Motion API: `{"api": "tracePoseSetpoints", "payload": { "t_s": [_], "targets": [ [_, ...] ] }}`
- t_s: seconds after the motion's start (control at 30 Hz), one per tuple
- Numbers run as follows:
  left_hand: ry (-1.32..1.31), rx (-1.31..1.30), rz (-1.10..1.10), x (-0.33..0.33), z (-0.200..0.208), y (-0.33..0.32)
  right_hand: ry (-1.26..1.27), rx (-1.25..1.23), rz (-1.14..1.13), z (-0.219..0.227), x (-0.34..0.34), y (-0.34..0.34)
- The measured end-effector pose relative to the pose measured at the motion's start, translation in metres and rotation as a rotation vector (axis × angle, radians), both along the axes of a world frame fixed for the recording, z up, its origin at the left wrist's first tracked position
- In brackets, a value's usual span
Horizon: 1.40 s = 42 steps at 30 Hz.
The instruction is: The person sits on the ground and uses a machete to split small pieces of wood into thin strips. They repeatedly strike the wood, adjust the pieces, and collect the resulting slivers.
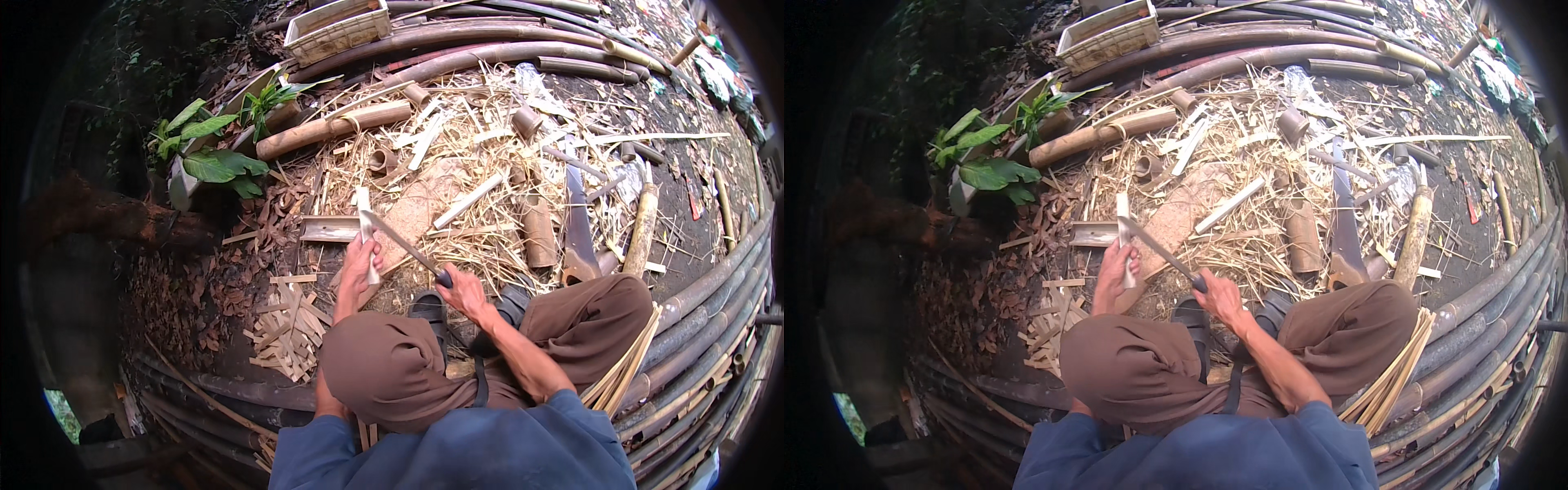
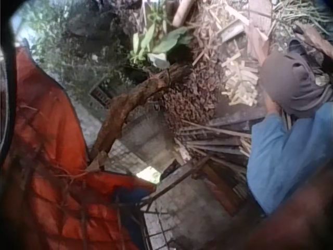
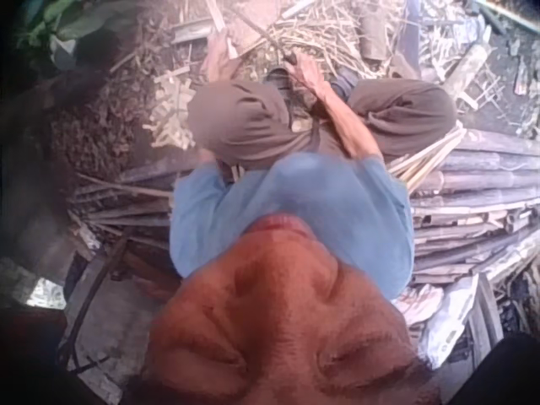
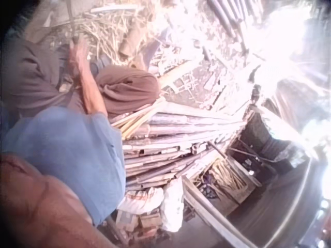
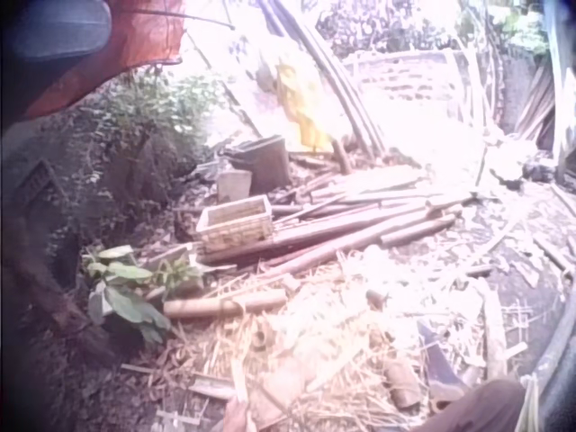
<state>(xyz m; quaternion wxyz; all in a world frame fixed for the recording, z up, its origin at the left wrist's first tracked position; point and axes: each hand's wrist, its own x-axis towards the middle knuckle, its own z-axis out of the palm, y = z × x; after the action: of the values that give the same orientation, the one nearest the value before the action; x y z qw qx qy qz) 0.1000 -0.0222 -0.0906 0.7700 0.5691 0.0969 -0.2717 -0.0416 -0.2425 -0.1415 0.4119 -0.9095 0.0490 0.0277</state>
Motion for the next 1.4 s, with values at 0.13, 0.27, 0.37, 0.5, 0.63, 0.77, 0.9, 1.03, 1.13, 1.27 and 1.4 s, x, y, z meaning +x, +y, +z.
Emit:
{"api": "tracePoseSetpoints", "payload": {
  "t_s": [0.13,0.27,0.37,0.5,0.63,0.77,0.9,1.03,1.13,1.27,1.4],
  "targets": [
    [0.144,0.192,-0.211,-0.031,0.059,0.014,-0.132,0.011,0.302,0.036,0.039,-0.008],
    [0.004,0.105,-0.322,-0.073,0.108,0.017,-0.16,-0.114,-0.13,0.015,0.093,-0.057],
    [-0.21,0.118,-0.293,-0.084,0.108,0.036,-0.112,-0.046,-0.344,0.028,0.111,-0.103],
    [-0.363,0.199,-0.015,-0.032,0.04,0.011,-0.21,0.224,-0.331,0.097,0.085,-0.06],
    [-0.443,0.101,0.247,0.021,0.002,-0.018,-0.135,0.311,-0.266,0.114,0.058,-0.04],
    [-0.617,0.126,0.385,0.044,-0.048,-0.021,0.014,0.318,-0.227,0.123,0.033,-0.023],
    [-0.715,0.207,0.39,0.045,-0.062,-0.03,0.002,0.401,-0.142,0.127,0.029,-0.015],
    [-0.665,0.066,0.291,0.032,-0.05,-0.045,0.108,0.56,-0.076,0.138,0.042,-0.003],
    [-0.475,-0.283,0.363,0.026,-0.053,-0.051,0.112,0.546,-0.034,0.135,0.052,0.009],
    [-0.51,-0.145,0.316,0.028,-0.059,-0.058,0.127,0.631,-0.096,0.13,0.064,0.026],
    [-0.543,-0.111,0.287,0.016,-0.043,-0.072,0.264,0.807,-0.151,0.124,0.068,0.031]
  ]
}}
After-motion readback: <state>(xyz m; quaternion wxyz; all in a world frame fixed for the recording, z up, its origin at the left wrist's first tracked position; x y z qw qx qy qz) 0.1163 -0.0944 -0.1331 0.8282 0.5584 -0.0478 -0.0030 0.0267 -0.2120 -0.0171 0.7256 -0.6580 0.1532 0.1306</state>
